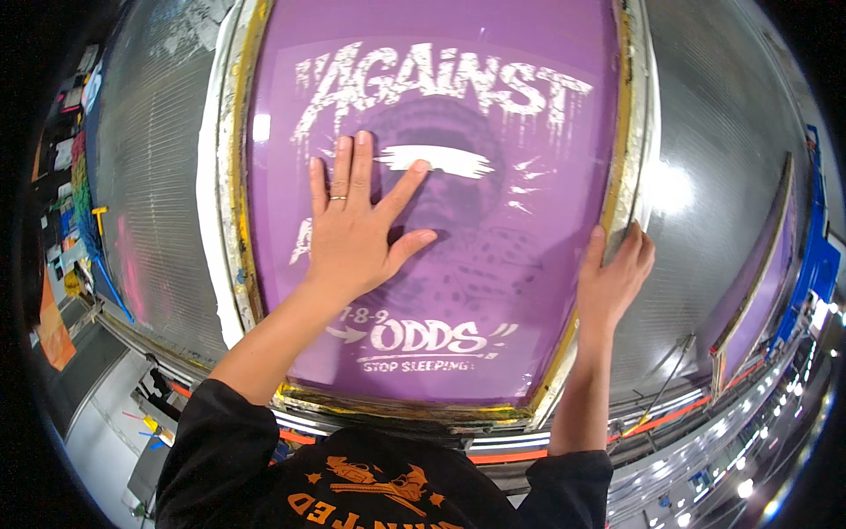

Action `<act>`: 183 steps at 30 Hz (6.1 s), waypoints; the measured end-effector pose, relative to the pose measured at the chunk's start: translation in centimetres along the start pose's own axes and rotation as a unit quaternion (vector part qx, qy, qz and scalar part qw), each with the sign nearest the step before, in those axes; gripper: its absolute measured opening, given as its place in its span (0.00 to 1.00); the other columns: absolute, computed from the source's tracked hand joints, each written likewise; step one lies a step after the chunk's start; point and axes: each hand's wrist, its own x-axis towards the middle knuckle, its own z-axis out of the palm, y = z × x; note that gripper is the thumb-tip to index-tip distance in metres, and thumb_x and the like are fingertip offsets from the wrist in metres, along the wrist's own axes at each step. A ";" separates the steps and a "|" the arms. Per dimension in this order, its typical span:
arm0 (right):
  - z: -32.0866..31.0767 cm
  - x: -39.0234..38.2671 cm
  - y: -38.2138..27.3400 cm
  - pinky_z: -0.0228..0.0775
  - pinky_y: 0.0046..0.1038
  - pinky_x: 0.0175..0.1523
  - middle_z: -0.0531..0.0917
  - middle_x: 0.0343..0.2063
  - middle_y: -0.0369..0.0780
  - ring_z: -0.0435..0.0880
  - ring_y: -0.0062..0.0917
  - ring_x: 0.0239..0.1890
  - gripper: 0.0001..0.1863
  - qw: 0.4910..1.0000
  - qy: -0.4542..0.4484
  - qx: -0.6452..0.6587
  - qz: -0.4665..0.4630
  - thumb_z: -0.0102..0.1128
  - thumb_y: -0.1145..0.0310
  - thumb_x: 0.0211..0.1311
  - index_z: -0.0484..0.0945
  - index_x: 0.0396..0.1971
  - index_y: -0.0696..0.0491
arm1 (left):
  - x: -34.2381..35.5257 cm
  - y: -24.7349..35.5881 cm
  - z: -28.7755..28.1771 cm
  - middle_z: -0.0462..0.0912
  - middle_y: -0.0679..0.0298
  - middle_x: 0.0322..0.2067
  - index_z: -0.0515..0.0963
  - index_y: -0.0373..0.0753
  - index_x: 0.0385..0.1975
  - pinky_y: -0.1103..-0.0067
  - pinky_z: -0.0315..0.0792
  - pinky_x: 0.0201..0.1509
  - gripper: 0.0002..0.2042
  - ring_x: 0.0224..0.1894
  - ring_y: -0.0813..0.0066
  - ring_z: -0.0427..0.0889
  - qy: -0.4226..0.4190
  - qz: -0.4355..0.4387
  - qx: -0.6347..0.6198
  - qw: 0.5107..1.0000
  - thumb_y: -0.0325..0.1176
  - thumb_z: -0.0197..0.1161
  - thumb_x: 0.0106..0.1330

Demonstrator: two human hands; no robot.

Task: The person carries a purple screen-printing frame to a press, places a white t-shirt on the platen, aligns the screen, and uses a yellow squeegee to pull ink across the screen. The person repeats the alignment and squeegee strokes several times.

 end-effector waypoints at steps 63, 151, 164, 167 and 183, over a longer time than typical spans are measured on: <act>-1.6 -1.6 3.2 0.68 0.39 0.67 0.77 0.60 0.46 0.77 0.36 0.61 0.30 0.904 0.049 0.397 0.151 0.58 0.59 0.77 0.66 0.71 0.58 | -1.0 -3.4 -1.3 0.50 0.38 0.77 0.67 0.68 0.74 0.28 0.36 0.71 0.42 0.80 0.33 0.42 -0.009 0.040 -0.007 0.999 0.76 0.59 0.58; -13.4 -19.1 6.6 0.49 0.15 0.24 0.68 0.23 0.26 0.60 0.05 0.23 0.08 0.844 -0.075 0.380 0.371 0.60 0.68 0.77 0.76 0.36 0.53 | 1.4 2.7 0.6 0.48 0.35 0.77 0.65 0.65 0.75 0.30 0.36 0.72 0.46 0.80 0.34 0.42 -0.020 0.061 -0.009 0.998 0.77 0.60 0.56; -7.8 -16.3 1.4 0.61 0.29 0.29 0.67 0.18 0.35 0.64 0.22 0.22 0.23 0.944 -0.089 0.174 0.266 0.73 0.59 0.66 0.66 0.25 0.54 | 0.9 2.6 0.9 0.49 0.36 0.77 0.66 0.65 0.75 0.32 0.35 0.74 0.43 0.81 0.37 0.42 -0.025 0.057 -0.012 0.998 0.76 0.59 0.58; -7.7 -16.4 0.9 0.60 0.29 0.32 0.65 0.20 0.35 0.61 0.23 0.26 0.24 0.938 -0.096 0.176 0.284 0.69 0.58 0.70 0.64 0.25 0.55 | 1.0 2.7 0.8 0.50 0.36 0.77 0.69 0.63 0.73 0.35 0.34 0.75 0.42 0.81 0.37 0.42 -0.019 0.059 -0.011 0.998 0.75 0.59 0.59; -6.9 -17.5 1.3 0.61 0.35 0.30 0.68 0.19 0.39 0.64 0.28 0.23 0.24 0.948 -0.108 0.114 0.279 0.66 0.57 0.72 0.65 0.25 0.56 | 0.5 1.2 -0.5 0.47 0.31 0.76 0.67 0.60 0.75 0.38 0.34 0.76 0.44 0.80 0.33 0.43 -0.034 0.013 -0.088 0.995 0.75 0.60 0.59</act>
